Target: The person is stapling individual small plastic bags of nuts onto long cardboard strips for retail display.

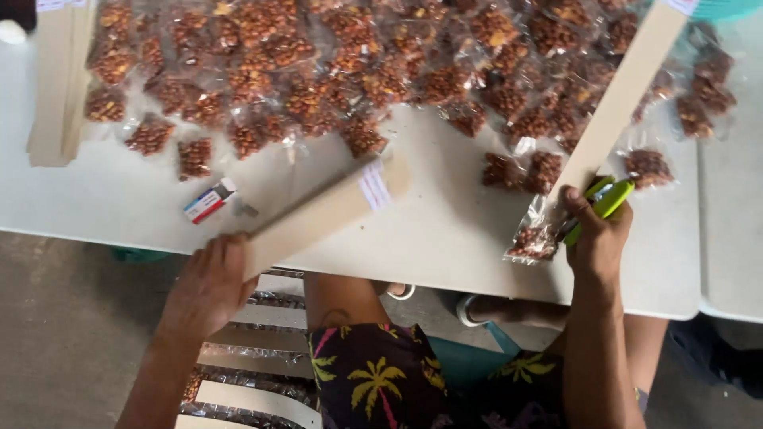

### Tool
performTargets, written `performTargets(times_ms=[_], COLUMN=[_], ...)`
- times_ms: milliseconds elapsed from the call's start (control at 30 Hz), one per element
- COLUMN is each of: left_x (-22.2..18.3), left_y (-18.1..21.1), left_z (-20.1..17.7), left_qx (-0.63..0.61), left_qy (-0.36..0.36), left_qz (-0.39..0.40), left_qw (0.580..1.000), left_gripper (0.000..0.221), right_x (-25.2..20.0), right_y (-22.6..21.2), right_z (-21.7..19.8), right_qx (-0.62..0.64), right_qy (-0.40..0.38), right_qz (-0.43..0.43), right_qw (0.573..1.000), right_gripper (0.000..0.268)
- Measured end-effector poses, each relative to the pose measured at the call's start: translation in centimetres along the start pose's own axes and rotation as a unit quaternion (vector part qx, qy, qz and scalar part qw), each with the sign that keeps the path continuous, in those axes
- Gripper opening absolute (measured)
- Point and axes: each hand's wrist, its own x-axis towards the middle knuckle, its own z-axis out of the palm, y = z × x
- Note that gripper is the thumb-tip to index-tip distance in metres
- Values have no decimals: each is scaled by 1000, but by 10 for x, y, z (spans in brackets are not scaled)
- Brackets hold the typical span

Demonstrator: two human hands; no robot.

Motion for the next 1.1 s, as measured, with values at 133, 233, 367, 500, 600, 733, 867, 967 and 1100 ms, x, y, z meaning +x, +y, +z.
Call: performTargets(times_ms=[133,233,367,500,600,733,867,967,1100], left_x=[8,26,31,40,108,198,230,215,159], left_y=[-4,-5,51,163,261,364,369,343,308], left_z=[-17,-2,-35,-88,-57,-30,-6,-17,-70], left_qx=[75,70,41,-99,-260,-280,-274,-355,-591], left_qy=[-9,130,82,179,352,298,333,382,298], left_qz=[95,148,51,-18,62,-59,-78,-24,107], left_qw=[993,978,994,979,897,911,899,853,742], left_gripper=[92,81,67,93,58,66,59,32,15], right_x=[-7,-7,-2,-17,-15,-19,-17,-14,1], right_y=[-22,3,21,8,18,32,35,35,18], right_z=[-21,-37,-61,-63,-67,-69,-66,-61,-36], right_qx=[-66,-62,-70,-83,-94,-111,-131,-149,-140], right_qy=[-21,45,70,83,65,-6,-43,-63,-86], right_qz=[-16,-66,-57,-24,-23,-47,-56,-53,-43], right_qw=[997,995,993,993,993,993,989,985,985], right_gripper=[23,32,34,35,34,29,28,29,26])
